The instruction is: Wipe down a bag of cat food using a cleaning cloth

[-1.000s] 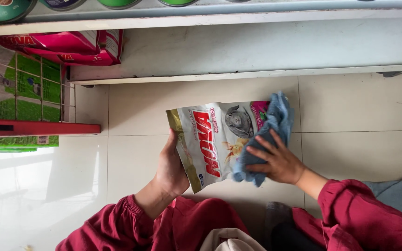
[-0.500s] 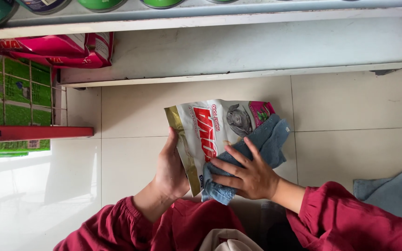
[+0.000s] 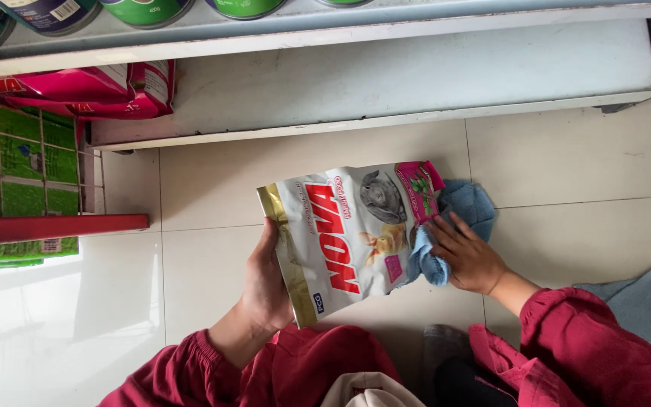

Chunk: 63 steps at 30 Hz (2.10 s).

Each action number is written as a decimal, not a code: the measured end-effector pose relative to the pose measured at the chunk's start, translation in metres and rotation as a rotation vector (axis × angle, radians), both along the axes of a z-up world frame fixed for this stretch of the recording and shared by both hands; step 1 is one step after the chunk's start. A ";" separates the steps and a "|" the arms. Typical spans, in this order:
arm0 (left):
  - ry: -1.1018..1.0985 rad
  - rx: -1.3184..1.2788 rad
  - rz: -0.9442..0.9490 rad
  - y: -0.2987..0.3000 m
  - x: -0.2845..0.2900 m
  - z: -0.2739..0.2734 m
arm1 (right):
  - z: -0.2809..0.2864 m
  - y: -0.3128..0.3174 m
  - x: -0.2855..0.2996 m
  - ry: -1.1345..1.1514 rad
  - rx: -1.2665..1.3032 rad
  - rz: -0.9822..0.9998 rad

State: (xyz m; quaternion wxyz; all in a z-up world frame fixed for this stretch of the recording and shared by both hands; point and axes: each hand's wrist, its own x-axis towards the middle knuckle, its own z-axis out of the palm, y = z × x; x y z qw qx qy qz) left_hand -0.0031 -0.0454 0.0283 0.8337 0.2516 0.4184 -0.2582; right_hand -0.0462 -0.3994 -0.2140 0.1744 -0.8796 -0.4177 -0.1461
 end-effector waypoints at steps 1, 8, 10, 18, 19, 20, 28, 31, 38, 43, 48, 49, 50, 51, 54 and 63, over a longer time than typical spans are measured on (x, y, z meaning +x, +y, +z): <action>0.001 -0.024 -0.007 -0.003 0.001 0.001 | -0.001 -0.006 -0.001 0.023 -0.001 -0.021; -0.002 -0.035 0.018 -0.001 0.001 0.000 | 0.066 0.075 0.003 0.083 0.078 0.050; -0.050 -0.034 0.027 -0.007 0.004 0.015 | 0.100 0.110 0.023 0.238 0.210 0.052; -0.025 -0.023 0.009 0.001 0.001 0.001 | 0.102 0.104 0.088 0.495 0.389 -0.148; -0.022 -0.029 0.004 0.002 0.001 -0.003 | 0.101 0.097 0.090 0.524 0.390 -0.267; -0.024 -0.031 0.003 0.002 0.001 -0.002 | 0.101 0.089 0.092 0.522 0.389 -0.269; -0.066 -0.085 -0.107 -0.002 0.002 -0.009 | 0.059 0.058 0.080 0.933 0.493 -0.541; -0.438 -0.466 -0.105 0.018 -0.014 -0.058 | 0.068 0.077 0.056 0.580 0.443 -0.496; -0.469 -0.434 -0.119 0.020 -0.018 -0.060 | 0.169 0.158 0.040 0.457 0.229 -0.137; -0.594 -0.498 -0.026 0.028 -0.024 -0.073 | 0.162 0.172 0.080 0.424 0.212 -0.201; -0.079 -0.017 -0.088 0.006 -0.006 -0.018 | 0.176 0.196 0.096 0.403 0.082 -0.150; -0.112 -0.067 -0.089 0.009 -0.010 -0.027 | 0.181 0.201 0.095 0.368 0.006 -0.064; -0.110 -0.067 -0.088 0.009 -0.010 -0.027 | 0.187 0.204 0.093 0.370 0.005 -0.064; -0.106 -0.061 -0.092 0.008 -0.010 -0.027 | 0.192 0.208 0.091 0.368 0.009 0.048; -0.096 -0.040 -0.097 0.007 -0.008 -0.022 | 0.188 0.208 0.095 0.324 -0.014 0.153; -0.078 0.003 -0.113 0.008 -0.001 -0.003 | 0.164 0.180 0.106 0.346 0.190 -0.070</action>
